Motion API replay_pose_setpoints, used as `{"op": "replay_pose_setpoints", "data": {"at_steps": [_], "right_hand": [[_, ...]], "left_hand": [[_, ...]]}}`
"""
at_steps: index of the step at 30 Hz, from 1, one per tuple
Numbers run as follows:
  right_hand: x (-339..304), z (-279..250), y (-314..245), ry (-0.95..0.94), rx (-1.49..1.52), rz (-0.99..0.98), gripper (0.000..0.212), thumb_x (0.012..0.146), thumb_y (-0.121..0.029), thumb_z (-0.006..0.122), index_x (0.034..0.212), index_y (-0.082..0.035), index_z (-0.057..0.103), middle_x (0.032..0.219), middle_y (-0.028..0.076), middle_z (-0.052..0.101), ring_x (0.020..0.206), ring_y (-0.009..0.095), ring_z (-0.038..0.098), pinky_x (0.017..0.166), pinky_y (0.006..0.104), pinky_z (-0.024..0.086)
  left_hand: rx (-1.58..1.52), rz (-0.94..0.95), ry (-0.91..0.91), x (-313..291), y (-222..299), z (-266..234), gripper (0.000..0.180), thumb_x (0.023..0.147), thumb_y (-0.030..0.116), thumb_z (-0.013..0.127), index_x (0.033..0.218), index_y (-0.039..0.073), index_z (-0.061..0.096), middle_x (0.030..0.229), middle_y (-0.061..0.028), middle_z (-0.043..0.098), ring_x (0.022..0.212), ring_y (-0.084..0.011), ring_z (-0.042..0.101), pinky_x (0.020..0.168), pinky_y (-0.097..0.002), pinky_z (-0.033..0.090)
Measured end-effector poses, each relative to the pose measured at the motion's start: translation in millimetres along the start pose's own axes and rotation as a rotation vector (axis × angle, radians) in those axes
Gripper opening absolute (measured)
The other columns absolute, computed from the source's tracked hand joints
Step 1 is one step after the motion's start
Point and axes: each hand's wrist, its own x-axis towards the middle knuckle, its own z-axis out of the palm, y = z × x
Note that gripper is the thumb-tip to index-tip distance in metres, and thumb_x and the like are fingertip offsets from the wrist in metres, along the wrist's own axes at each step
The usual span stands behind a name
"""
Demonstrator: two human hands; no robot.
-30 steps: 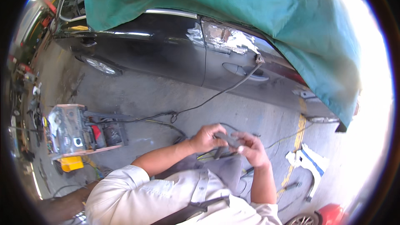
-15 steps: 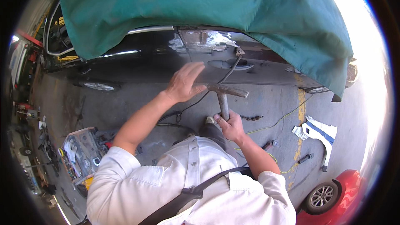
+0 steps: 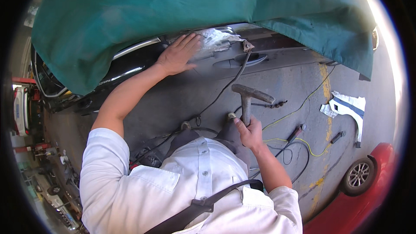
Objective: The person uses an angle grinder to remove material from a car panel, producing sparks. They then use a hammer to tap the area and a pneumatic tool to further work the panel.
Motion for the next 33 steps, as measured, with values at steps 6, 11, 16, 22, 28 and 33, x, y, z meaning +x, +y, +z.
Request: {"op": "replay_pose_setpoints", "data": {"at_steps": [6,11,16,22,28,33], "right_hand": [[-10,86,-10,0.167,0.112,-0.08,0.034,0.099,-0.031,0.072,0.085,-0.003,0.058,0.068,-0.001,0.056,0.065,0.008,0.049,0.058,0.0289,0.042],[-12,169,-20,0.308,0.256,-0.08,0.032,0.099,-0.029,0.073,0.086,-0.004,0.056,0.069,-0.002,0.056,0.063,0.008,0.048,0.057,0.0284,0.042],[-22,220,-35,0.379,0.47,-0.117,0.033,0.099,-0.03,0.072,0.085,-0.005,0.056,0.071,-0.001,0.057,0.064,0.009,0.051,0.057,0.0279,0.043],[5,209,-37,0.455,0.243,-0.153,0.039,0.101,-0.038,0.069,0.087,-0.004,0.056,0.068,0.0,0.055,0.063,0.01,0.048,0.057,0.0299,0.043],[60,229,-36,0.601,0.109,-0.359,0.036,0.102,-0.036,0.068,0.098,-0.002,0.058,0.066,0.005,0.054,0.062,0.014,0.048,0.059,0.0332,0.044],[100,259,-36,0.507,0.142,-0.224,0.034,0.102,-0.034,0.068,0.11,-0.002,0.059,0.068,0.007,0.055,0.062,0.015,0.049,0.06,0.0339,0.045]], "left_hand": [[0.006,0.152,-0.027,-82,-38,-4,0.085,0.092,0.057,0.064,0.154,0.003,0.044,0.168,-0.0132,0.031,0.158,-0.0289,0.024,0.129,-0.0449,0.016],[-0.094,0.247,0.137,-62,-44,-14,0.085,0.092,0.055,0.065,0.155,0.002,0.043,0.168,-0.0141,0.033,0.157,-0.0299,0.025,0.129,-0.045,0.016],[0.017,0.219,0.126,3,-36,-1,0.086,0.093,0.058,0.062,0.156,0.002,0.042,0.167,-0.0135,0.032,0.157,-0.0294,0.024,0.129,-0.0444,0.017],[-0.117,0.289,0.035,-86,-77,-8,0.082,0.089,0.049,0.07,0.151,0.0,0.047,0.166,-0.0168,0.034,0.156,-0.0312,0.027,0.129,-0.0461,0.019],[-0.37,0.36,0.36,-122,-121,-4,0.066,0.078,0.018,0.077,0.139,-0.001,0.057,0.151,-0.0212,0.052,0.141,-0.0381,0.049,0.12,-0.0499,0.039],[-0.414,0.282,0.488,-118,-121,1,0.051,0.078,0.013,0.075,0.126,-0.001,0.064,0.144,-0.0219,0.057,0.132,-0.0397,0.056,0.113,-0.0499,0.047]]}}
